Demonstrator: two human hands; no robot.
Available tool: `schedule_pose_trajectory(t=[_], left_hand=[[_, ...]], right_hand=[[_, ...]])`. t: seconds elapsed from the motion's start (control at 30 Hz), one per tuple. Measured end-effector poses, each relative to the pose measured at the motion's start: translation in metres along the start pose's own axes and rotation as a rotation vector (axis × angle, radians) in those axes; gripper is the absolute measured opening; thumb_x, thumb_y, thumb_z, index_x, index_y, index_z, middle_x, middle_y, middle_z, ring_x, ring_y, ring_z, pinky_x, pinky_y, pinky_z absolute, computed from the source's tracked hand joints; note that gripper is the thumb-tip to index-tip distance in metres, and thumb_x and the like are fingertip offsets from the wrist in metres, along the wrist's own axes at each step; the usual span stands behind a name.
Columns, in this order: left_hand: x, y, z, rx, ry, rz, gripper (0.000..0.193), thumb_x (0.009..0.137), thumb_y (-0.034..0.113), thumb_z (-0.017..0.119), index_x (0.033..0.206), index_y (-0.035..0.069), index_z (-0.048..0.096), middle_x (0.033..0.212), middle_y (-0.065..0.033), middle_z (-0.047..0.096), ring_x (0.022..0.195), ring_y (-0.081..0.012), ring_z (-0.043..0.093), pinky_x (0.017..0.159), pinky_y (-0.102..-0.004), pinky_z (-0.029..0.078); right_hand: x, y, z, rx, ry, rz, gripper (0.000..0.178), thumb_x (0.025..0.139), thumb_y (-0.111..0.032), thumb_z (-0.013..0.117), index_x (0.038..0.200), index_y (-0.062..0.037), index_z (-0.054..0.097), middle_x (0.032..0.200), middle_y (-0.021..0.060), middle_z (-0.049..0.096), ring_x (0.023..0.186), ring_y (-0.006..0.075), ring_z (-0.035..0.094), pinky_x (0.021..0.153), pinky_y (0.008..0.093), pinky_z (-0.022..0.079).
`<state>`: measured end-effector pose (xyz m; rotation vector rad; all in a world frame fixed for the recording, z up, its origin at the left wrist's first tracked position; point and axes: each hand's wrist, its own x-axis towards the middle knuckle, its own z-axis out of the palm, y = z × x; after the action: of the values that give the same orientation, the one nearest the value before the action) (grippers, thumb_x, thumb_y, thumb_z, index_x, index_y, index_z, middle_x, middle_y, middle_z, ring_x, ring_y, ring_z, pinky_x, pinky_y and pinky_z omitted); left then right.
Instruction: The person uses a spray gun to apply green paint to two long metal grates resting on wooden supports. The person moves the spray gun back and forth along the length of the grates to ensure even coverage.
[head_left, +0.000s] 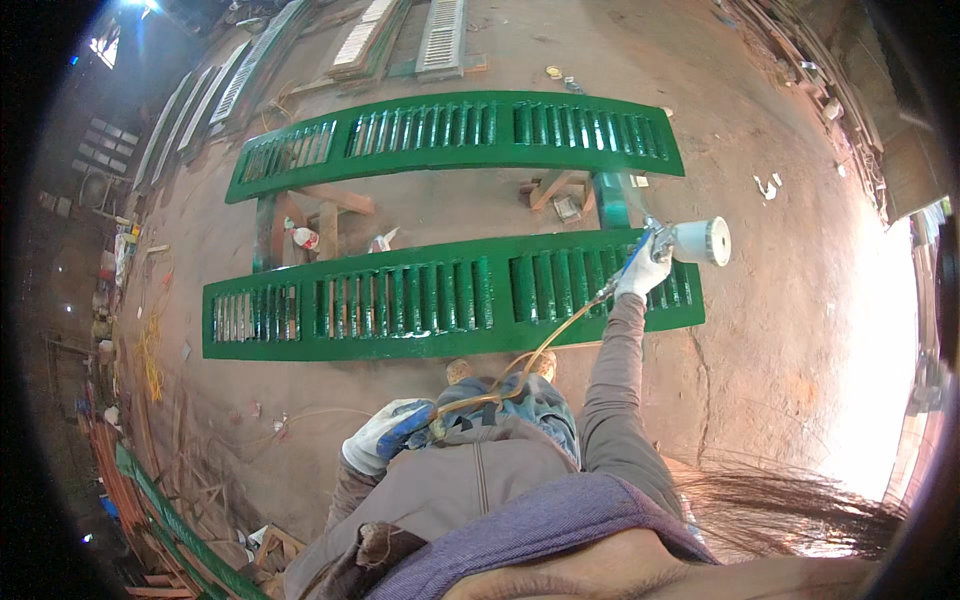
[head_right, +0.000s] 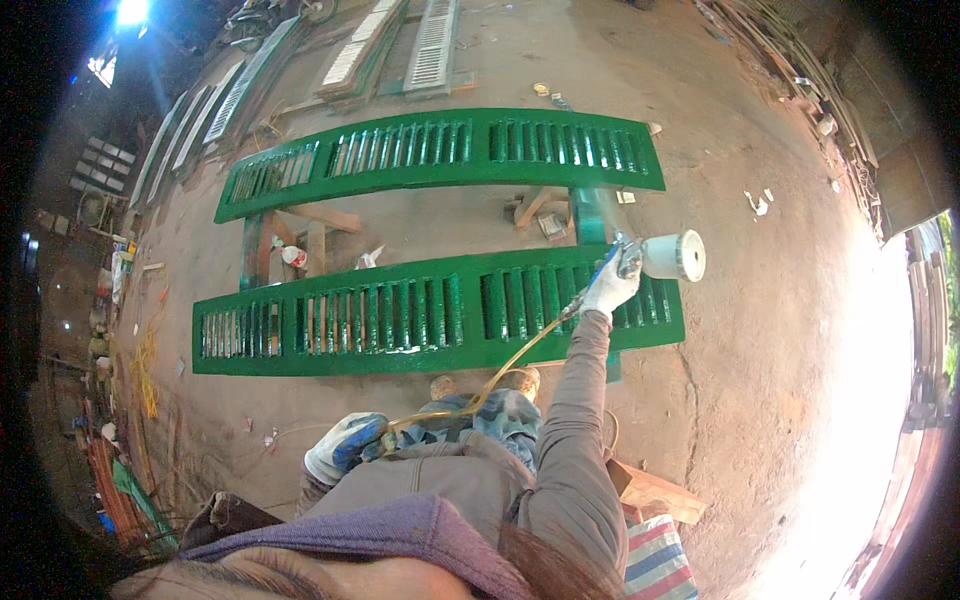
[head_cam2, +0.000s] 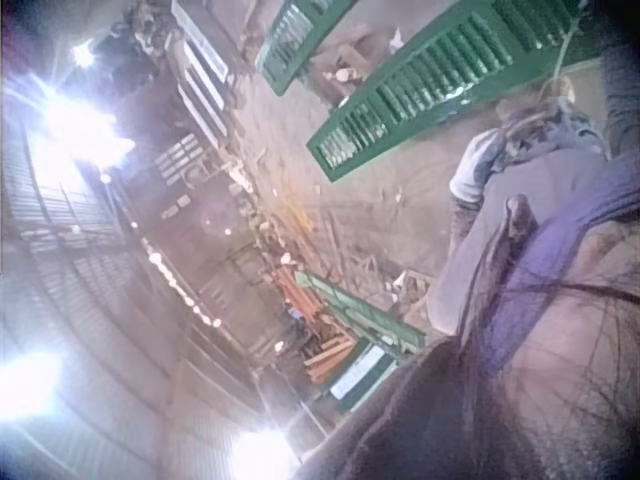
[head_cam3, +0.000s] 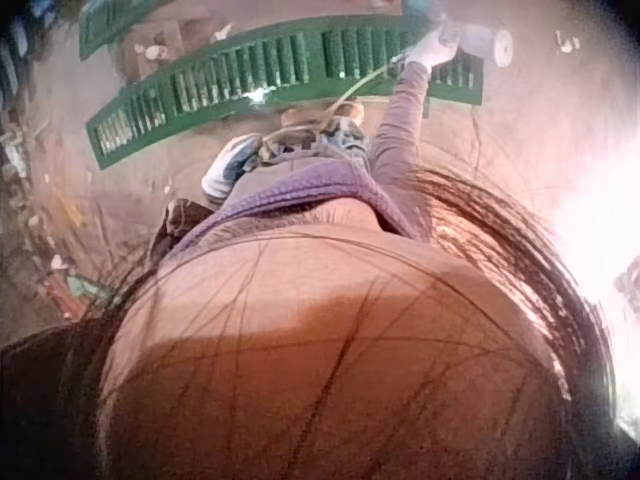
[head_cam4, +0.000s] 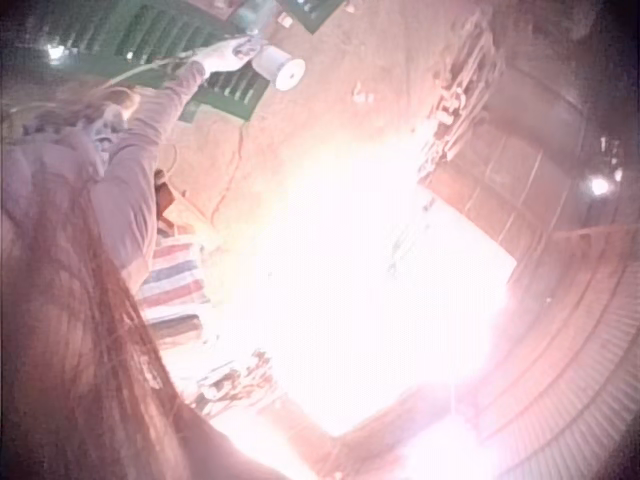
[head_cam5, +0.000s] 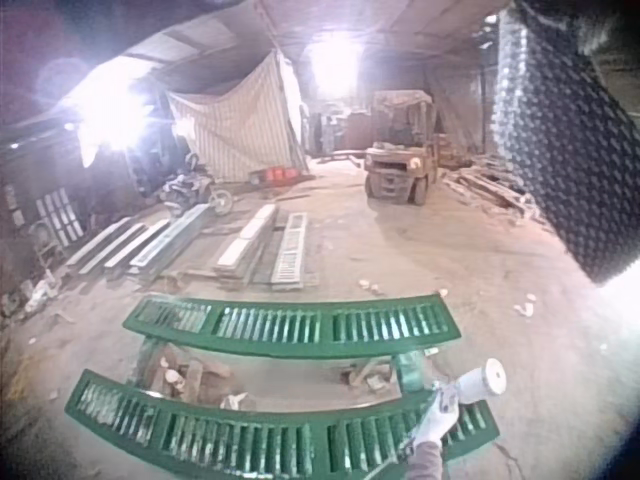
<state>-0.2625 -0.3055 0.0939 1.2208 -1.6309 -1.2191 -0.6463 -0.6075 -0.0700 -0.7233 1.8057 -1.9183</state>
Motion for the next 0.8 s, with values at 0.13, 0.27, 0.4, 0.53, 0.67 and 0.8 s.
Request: schedule_pose_trajectory(t=[0.13, 0.27, 0.4, 0.53, 0.67, 0.8], left_hand=[[0.028, 0.015, 0.022, -0.412, -0.192, -0.492, 0.03, 0.086, 0.013, 0.062, 0.112, 0.0, 0.059, 0.099, -0.0144, 0.058, 0.085, -0.0295, 0.058, 0.074, -0.037, 0.046], [0.039, 0.001, 0.042, -0.015, -0.294, -0.027, 0.034, 0.099, 0.014, 0.048, 0.129, -0.001, 0.055, 0.126, -0.0204, 0.057, 0.111, -0.0303, 0.057, 0.095, -0.0348, 0.046], [0.034, -0.011, 0.05, -0.003, -0.326, -0.162, 0.031, 0.101, 0.016, 0.047, 0.124, -0.001, 0.057, 0.122, -0.0199, 0.058, 0.107, -0.027, 0.057, 0.092, -0.0334, 0.046], [0.059, 0.025, 0.06, -0.497, -0.273, -0.661, 0.026, 0.1, 0.021, 0.05, 0.111, 0.0, 0.061, 0.098, -0.0099, 0.06, 0.085, -0.0171, 0.055, 0.076, -0.0281, 0.045], [0.078, 0.051, 0.064, -0.465, -0.315, -0.683, 0.03, 0.1, 0.031, 0.052, 0.098, 0.003, 0.061, 0.077, 0.0021, 0.052, 0.07, -0.0069, 0.046, 0.062, -0.022, 0.037], [0.08, 0.055, 0.068, -0.473, -0.28, -0.694, 0.03, 0.1, 0.031, 0.052, 0.095, 0.003, 0.061, 0.076, 0.0033, 0.051, 0.069, -0.0054, 0.045, 0.059, -0.022, 0.037]], right_hand=[[0.05, -0.014, -0.03, -0.136, 0.051, 0.106, 0.042, 0.089, -0.019, 0.068, 0.126, -0.0001, 0.061, 0.115, 0.0142, 0.069, 0.092, 0.0237, 0.07, 0.079, 0.0349, 0.054], [0.105, 0.012, -0.062, -0.42, 0.314, -0.287, 0.038, 0.091, -0.016, 0.065, 0.126, -0.0012, 0.061, 0.11, 0.0101, 0.07, 0.085, 0.0166, 0.068, 0.069, 0.0311, 0.056], [0.102, 0.0, -0.063, -0.077, 0.164, -0.027, 0.034, 0.092, -0.012, 0.064, 0.124, -0.0023, 0.061, 0.098, 0.0046, 0.069, 0.072, 0.0105, 0.063, 0.058, 0.0261, 0.052], [0.079, -0.028, -0.07, 0.075, -0.196, 0.045, 0.03, 0.092, -0.012, 0.064, 0.121, -0.0045, 0.062, 0.087, 0.0002, 0.066, 0.063, 0.0075, 0.059, 0.054, 0.0231, 0.047], [0.096, -0.038, -0.066, 0.159, -0.393, 0.119, 0.022, 0.093, -0.012, 0.065, 0.114, -0.0062, 0.064, 0.083, -0.0016, 0.063, 0.062, 0.0051, 0.057, 0.054, 0.0212, 0.044], [0.153, -0.016, -0.056, -0.096, -0.194, -0.089, 0.029, 0.091, -0.015, 0.066, 0.117, -0.0015, 0.065, 0.097, 0.0076, 0.071, 0.084, 0.0137, 0.067, 0.073, 0.0288, 0.052]])
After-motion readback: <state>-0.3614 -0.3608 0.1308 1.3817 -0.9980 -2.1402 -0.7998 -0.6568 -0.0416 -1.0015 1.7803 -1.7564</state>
